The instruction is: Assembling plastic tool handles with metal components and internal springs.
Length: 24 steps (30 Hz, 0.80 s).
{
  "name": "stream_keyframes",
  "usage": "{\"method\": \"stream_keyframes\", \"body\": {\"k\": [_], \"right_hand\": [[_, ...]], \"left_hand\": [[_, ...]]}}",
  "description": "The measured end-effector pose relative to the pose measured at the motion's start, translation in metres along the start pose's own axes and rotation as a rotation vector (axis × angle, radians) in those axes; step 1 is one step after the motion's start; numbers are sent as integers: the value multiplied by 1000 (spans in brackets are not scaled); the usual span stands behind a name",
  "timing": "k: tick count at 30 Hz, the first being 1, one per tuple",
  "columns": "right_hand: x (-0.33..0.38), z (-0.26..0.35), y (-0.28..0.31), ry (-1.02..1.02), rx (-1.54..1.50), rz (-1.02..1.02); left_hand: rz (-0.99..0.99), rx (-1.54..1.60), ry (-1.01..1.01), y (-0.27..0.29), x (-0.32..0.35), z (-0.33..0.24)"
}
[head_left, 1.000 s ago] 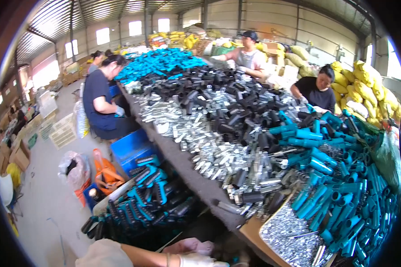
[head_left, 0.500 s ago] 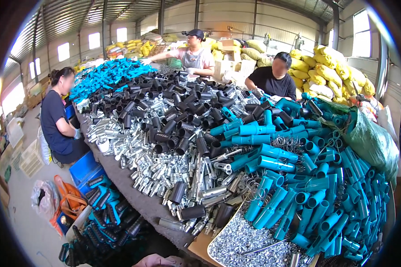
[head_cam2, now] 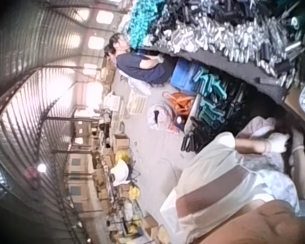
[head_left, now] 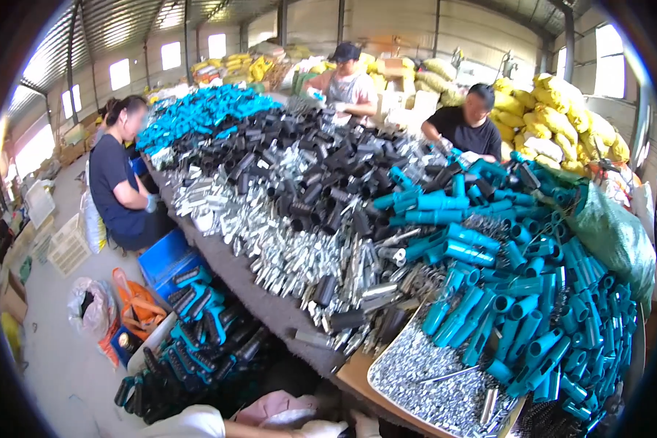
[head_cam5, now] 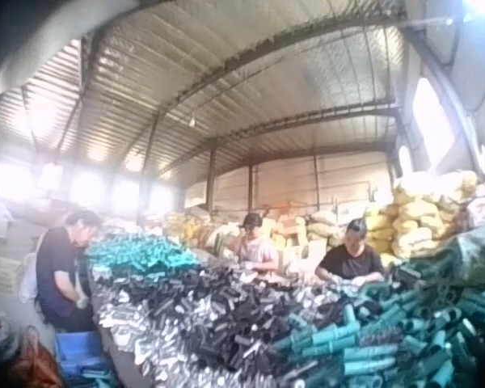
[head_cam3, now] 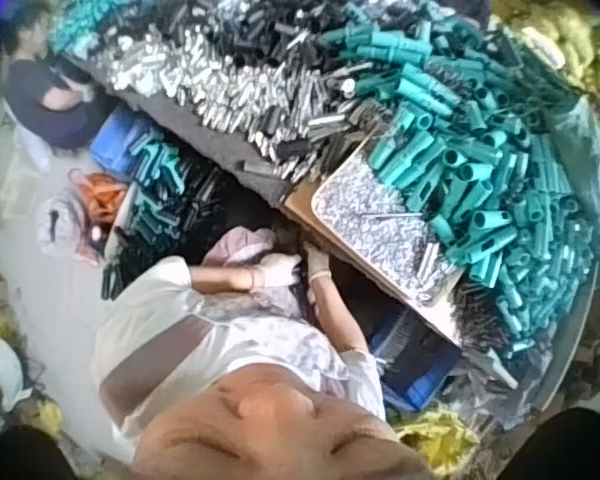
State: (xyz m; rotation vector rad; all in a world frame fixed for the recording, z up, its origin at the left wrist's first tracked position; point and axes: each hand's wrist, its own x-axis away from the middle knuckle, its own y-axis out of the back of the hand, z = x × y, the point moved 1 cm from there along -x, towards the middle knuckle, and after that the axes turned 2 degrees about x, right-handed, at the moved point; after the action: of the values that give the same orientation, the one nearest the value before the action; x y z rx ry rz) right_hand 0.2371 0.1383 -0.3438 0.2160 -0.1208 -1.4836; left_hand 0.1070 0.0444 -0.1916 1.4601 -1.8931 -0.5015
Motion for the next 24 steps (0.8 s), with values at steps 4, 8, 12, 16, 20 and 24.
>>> {"method": "stream_keyframes", "body": {"k": [4, 8, 12, 16, 20, 24], "right_hand": [[32, 9, 1, 15, 122, 104], [1, 132, -5, -232, 211, 119], [3, 97, -3, -144, 66, -46], [8, 81, -3, -279, 173, 29], [3, 83, -3, -237, -70, -82], [2, 51, -1, -146, 171, -171]], "left_hand": [[-72, 72, 134, -60, -25, 31], [-52, -62, -129, -42, -23, 44], [35, -86, -52, -9, -14, 2], [-28, -83, -40, -25, -22, 15], [64, -98, -28, 14, -12, -8], [-53, -85, -25, -26, -27, 2]]}}
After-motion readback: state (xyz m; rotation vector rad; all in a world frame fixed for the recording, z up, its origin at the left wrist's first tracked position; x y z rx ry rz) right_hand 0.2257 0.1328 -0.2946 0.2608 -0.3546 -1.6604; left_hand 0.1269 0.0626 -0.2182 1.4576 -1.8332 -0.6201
